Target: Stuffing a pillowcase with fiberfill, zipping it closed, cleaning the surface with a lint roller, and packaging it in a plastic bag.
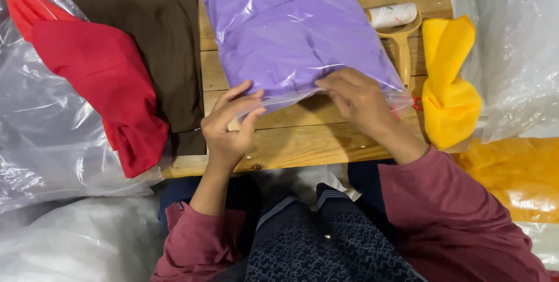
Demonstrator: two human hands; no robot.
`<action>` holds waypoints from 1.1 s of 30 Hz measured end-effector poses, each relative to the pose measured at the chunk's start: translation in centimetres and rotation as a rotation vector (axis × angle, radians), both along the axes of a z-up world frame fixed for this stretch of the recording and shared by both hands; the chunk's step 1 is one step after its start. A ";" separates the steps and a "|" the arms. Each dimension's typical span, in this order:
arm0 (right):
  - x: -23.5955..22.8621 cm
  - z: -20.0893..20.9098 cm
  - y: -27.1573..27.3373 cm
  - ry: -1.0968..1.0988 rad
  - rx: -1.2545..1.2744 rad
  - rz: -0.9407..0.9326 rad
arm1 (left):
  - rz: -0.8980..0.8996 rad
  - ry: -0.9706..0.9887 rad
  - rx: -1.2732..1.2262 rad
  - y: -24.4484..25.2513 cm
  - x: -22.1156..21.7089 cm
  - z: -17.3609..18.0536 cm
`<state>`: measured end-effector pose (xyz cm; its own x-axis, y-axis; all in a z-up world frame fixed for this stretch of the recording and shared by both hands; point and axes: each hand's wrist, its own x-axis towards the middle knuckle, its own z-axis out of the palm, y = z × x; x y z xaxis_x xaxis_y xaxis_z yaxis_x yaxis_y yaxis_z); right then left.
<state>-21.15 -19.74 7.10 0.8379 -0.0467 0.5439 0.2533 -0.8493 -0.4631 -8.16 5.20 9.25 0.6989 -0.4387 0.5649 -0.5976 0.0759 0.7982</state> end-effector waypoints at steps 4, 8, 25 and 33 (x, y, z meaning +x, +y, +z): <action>-0.7 0.5 -1.6 0.078 0.142 -0.082 | -0.096 -0.088 -0.008 -0.1 -0.1 -0.7; -1.0 4.3 -0.2 0.113 0.230 -0.036 | -0.065 -0.098 -0.074 -0.2 -0.7 -0.5; -1.2 6.1 4.3 -0.103 0.117 0.039 | -0.109 0.132 -0.175 -0.3 -1.4 -0.8; -1.8 6.9 3.4 0.109 0.432 0.072 | -0.184 0.251 -0.129 0.1 -1.7 0.1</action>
